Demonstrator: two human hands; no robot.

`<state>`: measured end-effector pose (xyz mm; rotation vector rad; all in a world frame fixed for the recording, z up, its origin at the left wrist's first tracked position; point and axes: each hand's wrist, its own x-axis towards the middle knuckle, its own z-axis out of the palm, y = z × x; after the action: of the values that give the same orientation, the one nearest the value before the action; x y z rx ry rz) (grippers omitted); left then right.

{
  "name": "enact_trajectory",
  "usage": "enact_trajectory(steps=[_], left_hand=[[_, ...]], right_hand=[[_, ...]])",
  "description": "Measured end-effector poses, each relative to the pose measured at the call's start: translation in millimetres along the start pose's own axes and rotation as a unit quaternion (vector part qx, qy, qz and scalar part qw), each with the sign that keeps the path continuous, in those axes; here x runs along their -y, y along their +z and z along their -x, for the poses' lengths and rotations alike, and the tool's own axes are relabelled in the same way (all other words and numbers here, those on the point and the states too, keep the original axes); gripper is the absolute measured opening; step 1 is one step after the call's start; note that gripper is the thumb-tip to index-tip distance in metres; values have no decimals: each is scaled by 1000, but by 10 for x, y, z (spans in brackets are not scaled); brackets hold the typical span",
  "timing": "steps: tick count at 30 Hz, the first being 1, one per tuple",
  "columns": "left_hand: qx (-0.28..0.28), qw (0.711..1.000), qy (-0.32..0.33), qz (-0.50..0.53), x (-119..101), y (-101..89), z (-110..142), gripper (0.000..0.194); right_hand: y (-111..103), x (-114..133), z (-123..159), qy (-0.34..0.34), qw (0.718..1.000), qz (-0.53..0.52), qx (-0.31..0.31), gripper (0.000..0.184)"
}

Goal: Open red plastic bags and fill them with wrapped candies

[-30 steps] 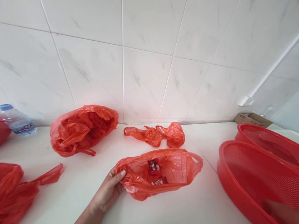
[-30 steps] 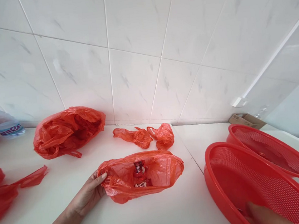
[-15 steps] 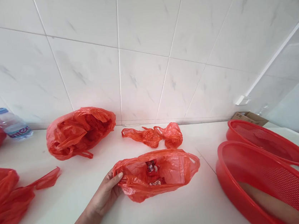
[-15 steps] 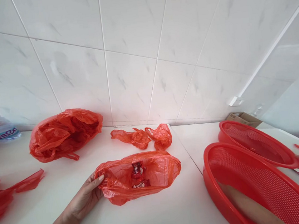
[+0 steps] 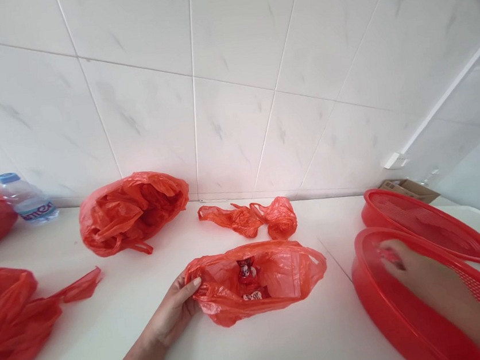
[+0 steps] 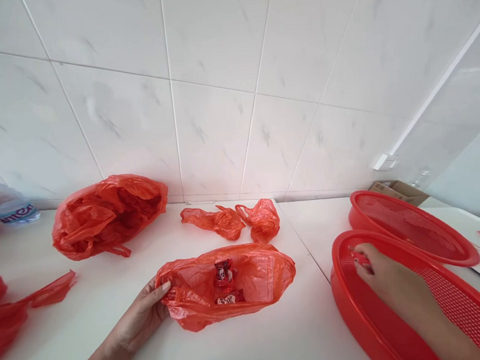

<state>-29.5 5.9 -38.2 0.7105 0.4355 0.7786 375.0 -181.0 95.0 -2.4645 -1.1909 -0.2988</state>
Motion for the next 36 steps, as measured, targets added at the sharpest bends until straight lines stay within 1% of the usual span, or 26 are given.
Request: enact_trajectory(steps=[1,2,3,4,5,6,7,8,9,10,12,14,16,18,20,22,24,25,26,28,30,32,33,34,35,36], left_hand=[[0,1000,1,-1,2,0,-1,20],[1,1000,2,-1,5,1,-1,20],[2,1000,5,-1,7,2,-1,21],[4,1000,9,-2,10,5,0,22],[6,1000,12,-1,12,7,0,24],[8,1000,15,0,13,9,1,25],[10,1000,17,0,14,11,2,25],[12,1000,18,-1,15,12,4,25],[14,1000,18,-1,15,13,6,24],[15,1000,18,-2,16,15,9,24],[14,1000,18,0,19,17,15,25],[15,1000,21,6,22,20,19,28],[20,999,24,7,24,19,15,29],[27,999,22,1,22,14,5,27],[28,999,18,-6,17,6,-7,24],[26,1000,13,-7,11,-1,-16,23],[23,1000,10,-4,7,-3,-16,24],[21,1000,8,-2,6,-4,-14,24],[18,1000,7,-1,6,-4,-9,25],[6,1000,3,-1,5,-6,0,27],[-6,1000,-2,-2,3,-10,3,27],[-15,1000,-9,-4,-4,-12,-4,25],[-19,1000,-13,-6,-10,-9,-10,24],[-23,1000,-18,-7,-16,-3,-16,23],[-29,999,-23,-9,-22,5,-22,24],[-37,999,-27,-10,-28,14,-27,24]], right_hand=[[-23,77,46,7,1000,1,19,27],[-36,179,122,3,1000,-7,24,29],[-35,306,222,-18,999,-25,17,32],[-13,458,336,-62,997,-53,7,34],[32,633,453,-128,987,-92,20,36],[103,823,560,-204,968,-126,73,32],[198,1019,645,-289,938,-139,130,28],[313,1210,701,-349,913,-135,163,29],[440,1385,727,-380,899,-125,179,29],[568,1534,726,-394,894,-116,179,27],[785,1730,674,-391,902,-86,163,29],[890,1778,620,-381,912,-79,128,35],[868,1693,616,-369,919,-108,87,36],[772,1519,663,-338,928,-150,43,28],[687,1311,727,-285,942,-175,-9,25],[671,1125,778,-218,955,-188,-66,27],[724,991,812,-147,963,-195,-110,35],[759,940,824,-118,967,-196,-117,41],[785,895,831,-96,969,-196,-114,45],[777,789,822,-79,972,-194,-102,49],[659,618,756,-67,976,-171,-115,47],[458,366,622,-29,986,-122,-112,43],[352,218,536,-3,992,-92,-90,40],[256,67,446,13,996,-77,-32,36],[181,-78,360,22,998,-67,4,30],[131,-209,286,-1,998,-63,26,23]])
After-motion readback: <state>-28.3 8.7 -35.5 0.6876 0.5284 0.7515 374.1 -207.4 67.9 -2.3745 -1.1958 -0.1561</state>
